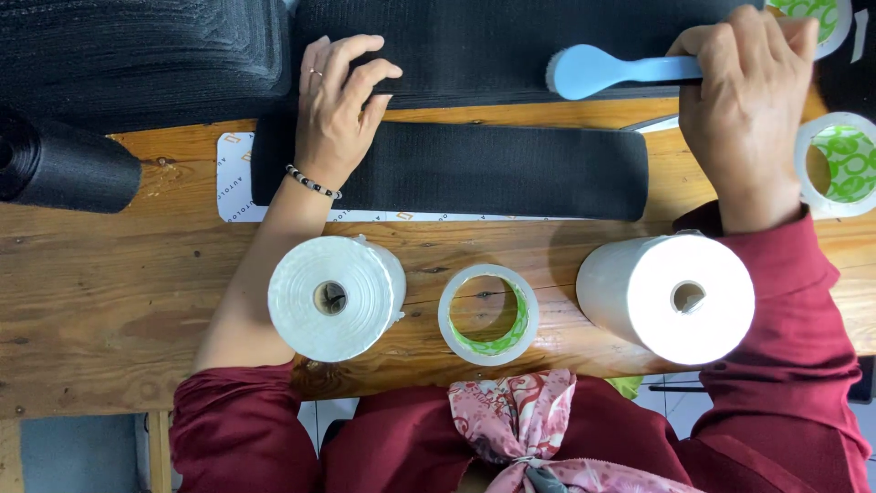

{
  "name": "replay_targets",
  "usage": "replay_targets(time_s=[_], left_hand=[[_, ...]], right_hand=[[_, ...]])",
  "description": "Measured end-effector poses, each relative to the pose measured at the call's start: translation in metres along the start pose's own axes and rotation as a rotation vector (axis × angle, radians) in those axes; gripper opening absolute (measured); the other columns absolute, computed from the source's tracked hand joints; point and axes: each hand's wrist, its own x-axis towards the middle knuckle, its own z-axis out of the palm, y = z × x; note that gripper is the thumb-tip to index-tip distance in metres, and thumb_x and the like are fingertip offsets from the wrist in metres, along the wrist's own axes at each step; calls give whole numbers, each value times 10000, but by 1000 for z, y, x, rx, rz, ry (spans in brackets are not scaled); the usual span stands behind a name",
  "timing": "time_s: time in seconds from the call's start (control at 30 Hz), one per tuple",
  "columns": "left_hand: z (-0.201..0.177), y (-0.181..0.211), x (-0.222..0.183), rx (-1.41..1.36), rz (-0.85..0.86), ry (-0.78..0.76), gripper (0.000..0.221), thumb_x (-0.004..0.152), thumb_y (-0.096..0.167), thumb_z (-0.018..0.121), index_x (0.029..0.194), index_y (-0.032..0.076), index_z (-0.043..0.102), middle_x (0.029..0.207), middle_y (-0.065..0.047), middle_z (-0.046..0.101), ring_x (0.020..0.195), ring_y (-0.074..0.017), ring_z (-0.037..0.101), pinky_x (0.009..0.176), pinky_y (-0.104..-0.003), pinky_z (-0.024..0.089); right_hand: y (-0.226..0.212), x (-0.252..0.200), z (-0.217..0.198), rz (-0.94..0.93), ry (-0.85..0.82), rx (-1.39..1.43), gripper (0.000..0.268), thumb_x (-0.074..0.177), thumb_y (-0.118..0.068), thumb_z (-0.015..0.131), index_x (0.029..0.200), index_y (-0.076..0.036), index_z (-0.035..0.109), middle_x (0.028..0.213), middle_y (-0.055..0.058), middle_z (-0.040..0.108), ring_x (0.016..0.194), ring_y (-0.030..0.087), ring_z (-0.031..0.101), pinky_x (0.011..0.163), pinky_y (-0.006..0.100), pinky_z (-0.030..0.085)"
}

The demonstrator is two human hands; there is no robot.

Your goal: Applying adhesive to a material strip and folding it to assemble a component.

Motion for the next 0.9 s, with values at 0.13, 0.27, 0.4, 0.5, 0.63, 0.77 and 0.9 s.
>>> replay_targets(time_s=[0.13,0.27,0.4,0.5,0.63,0.77,0.9], left_hand=[[9,-12,-10,84,-56,-80,180,1029,109,757,1203,123,715,1372,-116,585,1204,-325,642,1140,-585,302],[10,-18,-12,107,-34,-79,157,1055,166,797,1204,138,753,1389,-94,609,1234,-322,654,1131,-592,282],[9,-7,-6,170,-72,-88,117,1075,193,744,1188,164,758,1359,-66,628,1208,-293,663,1115,-600,282],[6,0,-3,219,-112,-150,216,1094,215,631,1287,202,726,1349,-112,572,1212,-319,612,1104,-619,272],[4,3,-1,247,-53,-142,306,1024,61,717,1305,181,699,1402,-158,517,1258,-368,573,1110,-647,305],[9,5,0,256,11,-140,497,946,-132,681,1355,151,686,1430,-138,568,1318,-356,589,1128,-636,296],[11,3,-3,288,8,-208,608,967,-116,664,1454,248,656,1504,-186,494,1369,-404,544,1116,-646,323]], right_hand=[[19,-7,42,4,-11,40,280,937,76,697,1168,-76,654,1034,112,545,860,319,526,889,406,341],[41,-12,67,79,-98,334,546,859,27,953,1309,1,645,1212,190,609,1026,398,581,925,464,350],[45,-6,80,84,-95,341,517,895,56,927,1319,23,633,1261,214,633,1105,422,582,925,482,396],[42,2,74,100,-261,447,737,857,-260,987,1369,37,547,1316,229,562,1106,429,563,879,475,352],[40,12,51,199,-451,590,834,834,-439,855,1425,75,569,1227,246,495,1075,416,521,987,525,367],[34,13,38,153,-233,605,334,1329,-204,601,1380,126,629,1204,283,564,1014,424,544,818,475,417],[19,30,39,70,-167,633,192,1298,-30,640,1358,152,648,1235,311,621,1127,456,571,948,487,435]])
